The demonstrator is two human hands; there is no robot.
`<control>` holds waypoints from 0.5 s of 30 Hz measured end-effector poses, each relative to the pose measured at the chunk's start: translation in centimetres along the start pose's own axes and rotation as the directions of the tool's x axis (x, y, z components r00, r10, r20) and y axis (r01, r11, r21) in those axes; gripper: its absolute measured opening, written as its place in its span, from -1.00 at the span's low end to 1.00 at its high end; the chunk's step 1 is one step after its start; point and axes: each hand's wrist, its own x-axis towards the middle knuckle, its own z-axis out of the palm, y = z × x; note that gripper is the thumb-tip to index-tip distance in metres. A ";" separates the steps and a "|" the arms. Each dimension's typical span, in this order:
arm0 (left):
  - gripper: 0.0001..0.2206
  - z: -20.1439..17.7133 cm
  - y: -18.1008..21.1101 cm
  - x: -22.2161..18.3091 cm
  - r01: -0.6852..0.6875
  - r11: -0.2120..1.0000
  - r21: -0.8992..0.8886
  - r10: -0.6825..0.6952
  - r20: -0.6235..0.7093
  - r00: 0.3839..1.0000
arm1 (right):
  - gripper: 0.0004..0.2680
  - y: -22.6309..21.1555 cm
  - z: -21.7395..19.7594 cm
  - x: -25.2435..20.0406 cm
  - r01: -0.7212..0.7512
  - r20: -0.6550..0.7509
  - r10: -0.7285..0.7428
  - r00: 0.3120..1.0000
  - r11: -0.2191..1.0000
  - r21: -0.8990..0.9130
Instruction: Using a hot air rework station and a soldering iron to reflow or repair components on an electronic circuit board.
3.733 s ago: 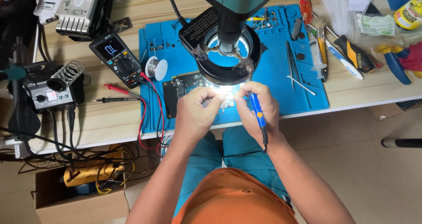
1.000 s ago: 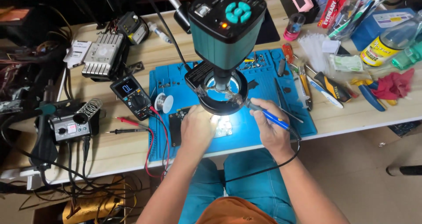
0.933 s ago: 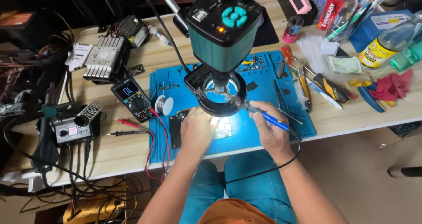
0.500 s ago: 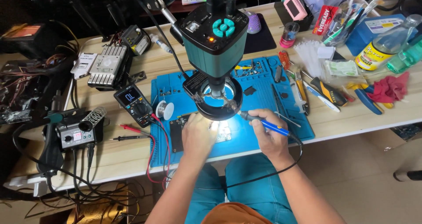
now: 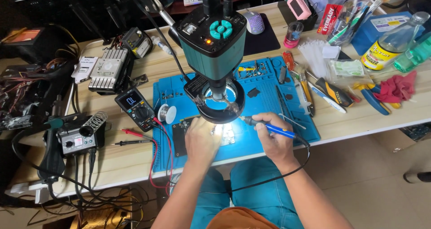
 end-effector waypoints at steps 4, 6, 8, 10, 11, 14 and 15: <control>-0.85 0.0 0.1 0.1 -0.004 1.000 0.004 0.004 -0.008 1.000 | -0.81 0.1 0.1 0.0 -0.008 -0.006 0.008 1.000 1.000 0.017; -0.84 0.1 0.1 0.0 0.002 1.000 -0.002 -0.002 -0.007 1.000 | -0.81 0.3 0.1 0.0 -0.008 -0.006 0.008 1.000 1.000 0.027; -0.84 0.2 0.1 -0.1 0.010 1.000 -0.010 -0.010 -0.008 1.000 | -0.82 0.4 0.1 0.0 -0.001 -0.002 0.001 1.000 1.000 0.030; -0.83 -0.2 0.4 0.0 -0.002 1.000 -0.009 0.002 -0.019 1.000 | -0.82 0.6 0.2 -0.1 -0.002 -0.002 0.003 1.000 1.000 0.031; -0.83 -0.4 0.6 0.1 -0.015 1.000 -0.009 0.014 -0.029 0.999 | -0.82 0.7 0.2 -0.2 -0.005 -0.003 0.005 1.000 0.999 0.032; -0.83 -0.3 0.6 0.2 -0.011 1.000 0.016 0.012 -0.032 0.999 | -0.82 0.8 0.1 -0.1 0.002 0.006 -0.002 1.000 0.999 0.045; -0.83 -0.1 0.5 0.1 -0.011 1.000 0.016 0.012 -0.031 0.999 | -0.82 0.9 0.1 -0.1 0.001 0.006 -0.002 1.000 0.999 0.045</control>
